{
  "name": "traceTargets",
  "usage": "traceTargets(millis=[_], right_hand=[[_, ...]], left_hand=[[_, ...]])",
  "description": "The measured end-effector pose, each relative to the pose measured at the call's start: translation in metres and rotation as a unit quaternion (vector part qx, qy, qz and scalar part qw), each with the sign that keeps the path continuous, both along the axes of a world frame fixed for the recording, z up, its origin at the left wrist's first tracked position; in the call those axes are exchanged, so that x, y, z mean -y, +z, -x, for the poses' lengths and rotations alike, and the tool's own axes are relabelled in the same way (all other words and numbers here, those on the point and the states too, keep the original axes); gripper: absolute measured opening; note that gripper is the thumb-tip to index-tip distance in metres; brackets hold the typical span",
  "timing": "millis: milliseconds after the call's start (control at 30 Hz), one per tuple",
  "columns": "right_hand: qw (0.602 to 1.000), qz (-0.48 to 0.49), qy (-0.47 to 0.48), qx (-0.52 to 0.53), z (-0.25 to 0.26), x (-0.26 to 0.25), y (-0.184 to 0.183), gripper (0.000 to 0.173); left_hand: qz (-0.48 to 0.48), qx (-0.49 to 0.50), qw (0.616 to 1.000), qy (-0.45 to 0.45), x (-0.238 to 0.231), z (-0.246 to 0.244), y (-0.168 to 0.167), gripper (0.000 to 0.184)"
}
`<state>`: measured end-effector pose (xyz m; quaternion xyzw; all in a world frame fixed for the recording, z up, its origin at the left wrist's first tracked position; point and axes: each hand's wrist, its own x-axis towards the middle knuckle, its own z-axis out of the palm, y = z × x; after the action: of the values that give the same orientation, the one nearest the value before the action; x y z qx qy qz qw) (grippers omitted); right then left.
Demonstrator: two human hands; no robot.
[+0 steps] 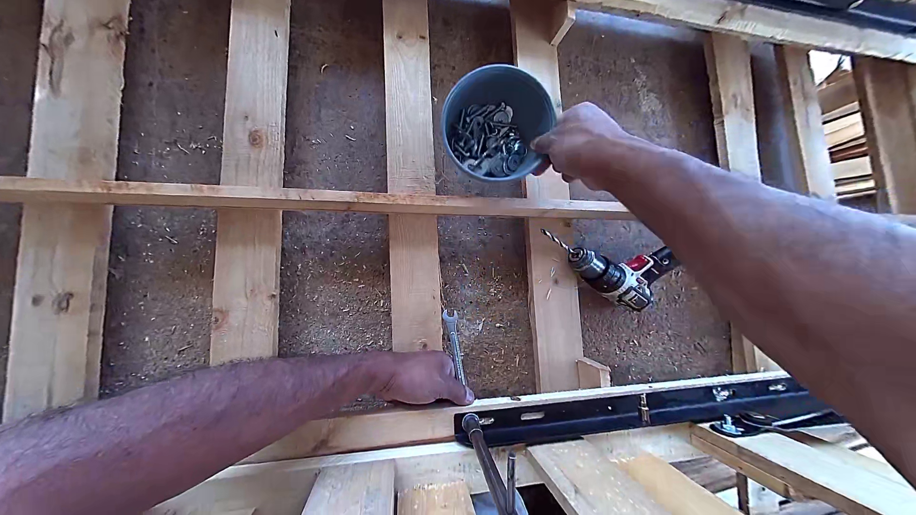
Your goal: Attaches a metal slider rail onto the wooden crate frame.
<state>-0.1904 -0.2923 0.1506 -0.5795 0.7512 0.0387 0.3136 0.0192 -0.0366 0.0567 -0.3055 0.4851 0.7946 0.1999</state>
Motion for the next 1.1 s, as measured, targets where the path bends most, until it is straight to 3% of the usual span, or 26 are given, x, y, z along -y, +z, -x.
traceTargets(millis=[133,233,300,367,400,467,533,633,733,800,900,967,1100], right_hand=[[0.996,-0.034,-0.088,-0.009,-0.018,0.011,-0.043,0.015],[0.996,-0.019,-0.068,-0.051,-0.016,0.002,-0.051,0.025],[0.993,0.03,0.021,-0.116,-0.023,-0.019,-0.028,0.048],[0.972,0.077,0.169,-0.145,-0.034,-0.055,-0.002,0.056],[0.946,0.098,0.279,-0.129,-0.036,-0.077,0.004,0.05],[0.856,0.106,0.501,-0.073,-0.035,-0.124,0.004,0.028],[0.808,0.034,0.587,-0.03,-0.031,-0.168,-0.003,0.017],[0.844,-0.157,0.512,-0.027,-0.026,-0.199,-0.008,0.027],[0.912,-0.278,0.292,0.072,-0.024,-0.2,-0.025,0.04],[0.918,-0.329,0.16,0.154,-0.027,-0.202,-0.044,0.045],[0.91,-0.342,0.042,0.23,-0.044,-0.202,-0.063,0.04],[0.908,-0.328,0.009,0.26,-0.053,-0.202,-0.071,0.03],[0.913,-0.322,0.056,0.243,-0.054,-0.202,-0.077,0.017]], left_hand=[[-0.036,-0.03,0.999,0.017,0.002,-0.003,-0.001,0.032],[-0.053,-0.025,0.998,0.021,0.0,-0.003,-0.002,0.029],[-0.049,-0.021,0.998,0.024,0.0,-0.004,-0.004,0.029],[-0.044,-0.023,0.998,0.026,0.0,-0.004,-0.006,0.029],[-0.042,-0.028,0.998,0.027,-0.001,-0.005,-0.008,0.029],[-0.053,-0.037,0.997,0.033,-0.003,-0.006,-0.01,0.028],[-0.071,-0.043,0.996,0.04,-0.002,-0.006,-0.012,0.027],[-0.075,-0.038,0.996,0.041,-0.004,-0.005,-0.012,0.026],[-0.075,-0.033,0.996,0.038,-0.003,-0.005,-0.009,0.025],[-0.065,-0.035,0.997,0.039,-0.004,-0.005,-0.008,0.026],[-0.068,-0.043,0.996,0.044,-0.003,-0.006,-0.009,0.024],[-0.075,-0.047,0.995,0.049,-0.004,-0.006,-0.009,0.023],[-0.019,-0.013,0.999,0.032,-0.003,-0.004,0.0,0.026]])
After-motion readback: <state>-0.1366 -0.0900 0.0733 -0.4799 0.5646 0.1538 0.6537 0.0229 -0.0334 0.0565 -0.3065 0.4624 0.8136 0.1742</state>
